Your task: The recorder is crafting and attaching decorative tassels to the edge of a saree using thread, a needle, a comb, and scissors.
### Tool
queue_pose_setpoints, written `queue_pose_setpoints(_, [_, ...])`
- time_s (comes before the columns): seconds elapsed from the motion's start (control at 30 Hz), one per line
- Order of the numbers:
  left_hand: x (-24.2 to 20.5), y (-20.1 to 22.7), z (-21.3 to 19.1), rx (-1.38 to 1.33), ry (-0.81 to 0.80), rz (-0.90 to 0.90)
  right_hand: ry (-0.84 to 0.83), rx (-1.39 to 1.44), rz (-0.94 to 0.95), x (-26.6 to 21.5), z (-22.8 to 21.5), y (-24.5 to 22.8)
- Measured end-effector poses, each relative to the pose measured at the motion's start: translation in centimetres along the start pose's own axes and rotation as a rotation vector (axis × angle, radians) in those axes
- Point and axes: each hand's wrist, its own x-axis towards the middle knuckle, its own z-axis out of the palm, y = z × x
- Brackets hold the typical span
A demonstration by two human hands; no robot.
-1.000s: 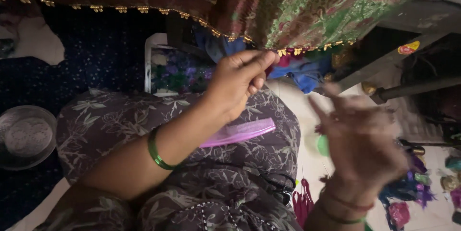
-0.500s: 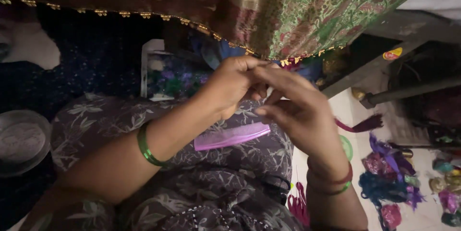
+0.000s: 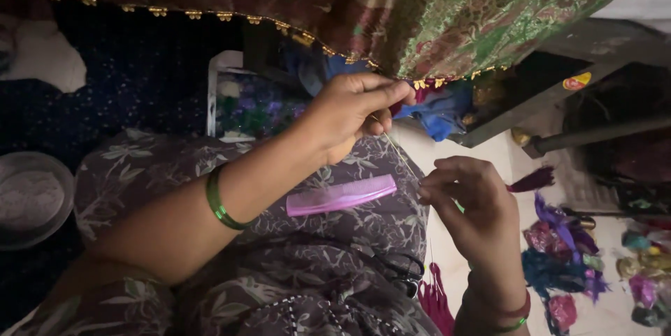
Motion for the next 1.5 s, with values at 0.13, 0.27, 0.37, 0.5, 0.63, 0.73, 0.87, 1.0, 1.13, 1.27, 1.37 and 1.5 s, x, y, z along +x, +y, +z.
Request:
queue_pose_setpoints(0.13, [0.0,0.1,0.0,-0.005,0.010,-0.008,0.015,-0.069,-0.074,-0.4,0.0,-0.2])
queue_pose_setpoints(0.27, [-0.2,0.7,-0.1,-0.022,0.017,0.002,0.045,-0.093,-0.048,-0.5,-0.3,-0.1])
queue_pose_setpoints(0.37, [-0.2,0.7,-0.2,0.003,0.026,0.006,0.026,-0.059,-0.044,-0.5,-0.9,-0.1])
queue_pose_setpoints(0.5, [-0.4,1.1,0.0,0.161,0.056,0.055,0.015,-0.129,-0.073,0.3,-1.4,-1.3])
queue_pose_setpoints(0.63, [-0.6,2.4,0.1,0.275,0.066,0.064,-0.019,-0.834,-0.310,2.8,-1.8,-7.3])
queue_pose_setpoints(0.73, [-0.9,3.7,0.2,0.363,0.070,0.059,-0.202,-0.865,-0.234,5.0,-2.9,-9.0])
queue_pose_setpoints(0.87, [-1.1,4.2,0.1,0.392,-0.098,0.065,-0.208,-0.819,-0.505,8.1,-3.3,-10.3])
queue_pose_setpoints(1.0, [-1.6,6.1,1.4,0.578,-0.039,-0.013,-0.212,-0.757,-0.586,10.8,-1.5,-12.0])
queue_pose_setpoints(1.13, [-1.2,3.1,0.2,0.753,-0.003,0.338,-0.285,-0.805,-0.811,12.2,1.1,-14.0])
queue_pose_setpoints(1.27, [-1.3,-0.1,0.0,0.697,0.125,0.520,-0.528,-0.748,-0.993,14.4,2.6,-13.8])
queue_pose_setpoints(1.37, [-1.4,-1.5,0.1,0.564,0.195,0.613,-0.605,-0.867,-1.020,16.0,3.2,-12.8])
queue_pose_setpoints(1.5, [-3.4,1.6,1.5,0.607,0.362,0.509,-0.529,-0.966,-0.989,17.2,4.2,-11.5])
